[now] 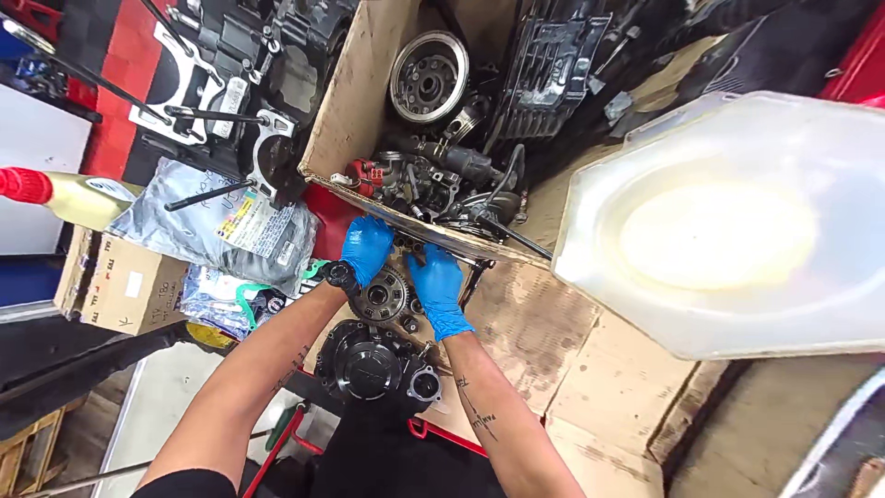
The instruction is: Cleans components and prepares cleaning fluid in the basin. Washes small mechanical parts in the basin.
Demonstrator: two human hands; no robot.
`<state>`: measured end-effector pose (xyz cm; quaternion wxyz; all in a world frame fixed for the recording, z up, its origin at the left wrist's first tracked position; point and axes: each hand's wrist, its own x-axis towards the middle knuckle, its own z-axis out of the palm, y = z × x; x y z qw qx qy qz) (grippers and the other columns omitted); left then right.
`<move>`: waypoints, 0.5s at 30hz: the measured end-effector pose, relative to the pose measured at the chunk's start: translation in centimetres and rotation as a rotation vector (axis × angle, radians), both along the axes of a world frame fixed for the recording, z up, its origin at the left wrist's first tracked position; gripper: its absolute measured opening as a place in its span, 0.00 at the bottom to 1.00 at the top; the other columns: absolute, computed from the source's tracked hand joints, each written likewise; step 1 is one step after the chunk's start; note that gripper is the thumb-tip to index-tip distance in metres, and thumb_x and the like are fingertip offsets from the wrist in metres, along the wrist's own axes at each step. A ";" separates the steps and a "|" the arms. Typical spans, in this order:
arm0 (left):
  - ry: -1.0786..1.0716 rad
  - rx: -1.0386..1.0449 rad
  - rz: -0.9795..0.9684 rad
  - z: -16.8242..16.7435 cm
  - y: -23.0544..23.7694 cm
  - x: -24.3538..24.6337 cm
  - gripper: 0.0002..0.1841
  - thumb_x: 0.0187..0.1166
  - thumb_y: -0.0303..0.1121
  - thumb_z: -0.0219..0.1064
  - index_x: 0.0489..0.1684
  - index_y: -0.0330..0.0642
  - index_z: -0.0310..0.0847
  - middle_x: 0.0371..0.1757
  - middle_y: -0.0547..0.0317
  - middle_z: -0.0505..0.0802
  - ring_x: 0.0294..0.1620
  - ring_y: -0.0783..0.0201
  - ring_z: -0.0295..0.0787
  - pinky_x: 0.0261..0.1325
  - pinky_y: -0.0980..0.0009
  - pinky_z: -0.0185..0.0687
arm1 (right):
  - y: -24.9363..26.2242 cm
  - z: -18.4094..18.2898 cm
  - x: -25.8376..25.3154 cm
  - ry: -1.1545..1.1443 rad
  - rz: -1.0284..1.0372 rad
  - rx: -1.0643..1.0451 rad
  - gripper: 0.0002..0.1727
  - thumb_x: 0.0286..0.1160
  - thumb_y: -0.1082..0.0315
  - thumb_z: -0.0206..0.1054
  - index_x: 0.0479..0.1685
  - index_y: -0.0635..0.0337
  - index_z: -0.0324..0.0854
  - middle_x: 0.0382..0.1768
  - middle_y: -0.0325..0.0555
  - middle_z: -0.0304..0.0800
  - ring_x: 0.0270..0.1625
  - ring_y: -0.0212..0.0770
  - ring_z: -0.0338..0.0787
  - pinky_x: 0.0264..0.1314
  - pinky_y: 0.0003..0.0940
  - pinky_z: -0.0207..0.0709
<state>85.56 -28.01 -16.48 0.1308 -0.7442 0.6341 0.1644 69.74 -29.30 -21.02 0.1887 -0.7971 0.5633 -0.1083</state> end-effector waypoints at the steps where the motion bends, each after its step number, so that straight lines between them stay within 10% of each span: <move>1: -0.004 0.004 0.005 0.0 -0.1 -0.1 0.23 0.82 0.48 0.67 0.60 0.34 0.85 0.60 0.37 0.90 0.65 0.39 0.86 0.70 0.44 0.76 | 0.0 0.0 0.1 0.008 -0.003 -0.002 0.23 0.73 0.48 0.70 0.47 0.62 0.92 0.42 0.56 0.96 0.49 0.58 0.96 0.51 0.56 0.86; 9: -0.041 -0.077 0.037 -0.4 -0.2 -0.7 0.21 0.83 0.47 0.66 0.55 0.35 0.88 0.58 0.38 0.91 0.63 0.39 0.88 0.67 0.44 0.79 | -0.2 -0.7 0.3 0.077 -0.039 -0.026 0.24 0.78 0.47 0.63 0.37 0.61 0.91 0.33 0.54 0.95 0.41 0.57 0.97 0.41 0.57 0.86; 15: 0.132 -0.028 0.110 3.5 1.2 0.6 0.26 0.84 0.52 0.64 0.51 0.33 0.89 0.57 0.35 0.92 0.66 0.36 0.86 0.70 0.39 0.76 | -0.3 5.3 -4.4 -0.058 0.013 0.350 0.24 0.81 0.46 0.63 0.48 0.60 0.91 0.39 0.53 0.95 0.45 0.53 0.95 0.50 0.57 0.84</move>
